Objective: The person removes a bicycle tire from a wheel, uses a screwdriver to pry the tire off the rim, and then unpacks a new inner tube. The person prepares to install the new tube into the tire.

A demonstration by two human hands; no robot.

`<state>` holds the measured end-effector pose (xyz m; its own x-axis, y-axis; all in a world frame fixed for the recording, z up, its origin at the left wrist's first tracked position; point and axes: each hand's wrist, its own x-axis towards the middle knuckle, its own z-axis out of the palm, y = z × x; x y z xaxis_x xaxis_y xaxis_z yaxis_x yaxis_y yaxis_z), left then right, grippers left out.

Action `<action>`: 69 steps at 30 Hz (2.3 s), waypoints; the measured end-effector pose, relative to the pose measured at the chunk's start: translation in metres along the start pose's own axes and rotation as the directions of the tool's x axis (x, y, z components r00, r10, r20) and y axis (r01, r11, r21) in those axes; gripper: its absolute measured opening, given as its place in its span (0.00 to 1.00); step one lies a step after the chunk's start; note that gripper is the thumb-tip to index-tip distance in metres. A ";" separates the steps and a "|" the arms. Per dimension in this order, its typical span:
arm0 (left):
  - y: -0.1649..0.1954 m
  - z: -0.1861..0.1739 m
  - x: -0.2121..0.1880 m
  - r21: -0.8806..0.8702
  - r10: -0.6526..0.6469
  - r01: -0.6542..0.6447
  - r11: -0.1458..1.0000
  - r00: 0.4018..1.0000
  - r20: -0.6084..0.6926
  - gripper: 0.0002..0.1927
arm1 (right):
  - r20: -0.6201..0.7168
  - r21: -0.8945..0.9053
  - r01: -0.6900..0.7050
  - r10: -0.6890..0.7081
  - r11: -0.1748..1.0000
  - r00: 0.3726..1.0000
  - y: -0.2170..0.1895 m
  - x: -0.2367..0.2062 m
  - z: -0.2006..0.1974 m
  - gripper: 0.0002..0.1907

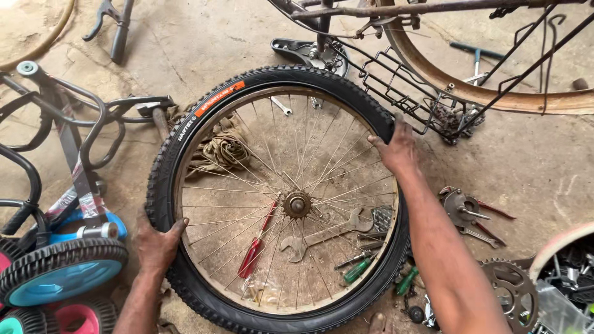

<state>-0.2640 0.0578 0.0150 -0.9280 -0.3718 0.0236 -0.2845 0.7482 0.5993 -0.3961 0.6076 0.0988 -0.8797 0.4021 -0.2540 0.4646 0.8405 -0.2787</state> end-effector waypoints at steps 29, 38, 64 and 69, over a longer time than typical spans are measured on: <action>-0.027 0.007 -0.077 -0.502 -0.507 0.632 0.590 0.774 0.379 0.29 | -0.197 0.094 -0.053 0.071 0.994 0.978 0.125 -0.027 0.086 0.56; -0.037 0.007 -0.057 -0.560 -0.457 0.664 0.495 0.747 0.483 0.36 | -0.212 0.125 -0.015 0.042 0.992 0.976 0.144 -0.045 0.094 0.60; 0.005 0.020 -0.133 -0.598 -0.540 0.491 0.633 0.834 0.113 0.41 | -0.039 -0.053 -0.273 0.271 0.960 0.962 0.142 -0.100 0.101 0.60; 0.013 0.027 -0.155 -0.268 -0.391 0.348 0.898 0.911 -0.129 0.52 | 0.052 -0.085 -0.327 0.332 0.941 0.942 0.153 -0.147 0.102 0.57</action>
<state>-0.1303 0.1393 -0.0024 -0.7034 -0.7022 -0.1098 -0.5137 0.3954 0.7614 -0.1856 0.6399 -0.0006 -0.6690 0.6390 -0.3797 0.7163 0.6906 -0.1001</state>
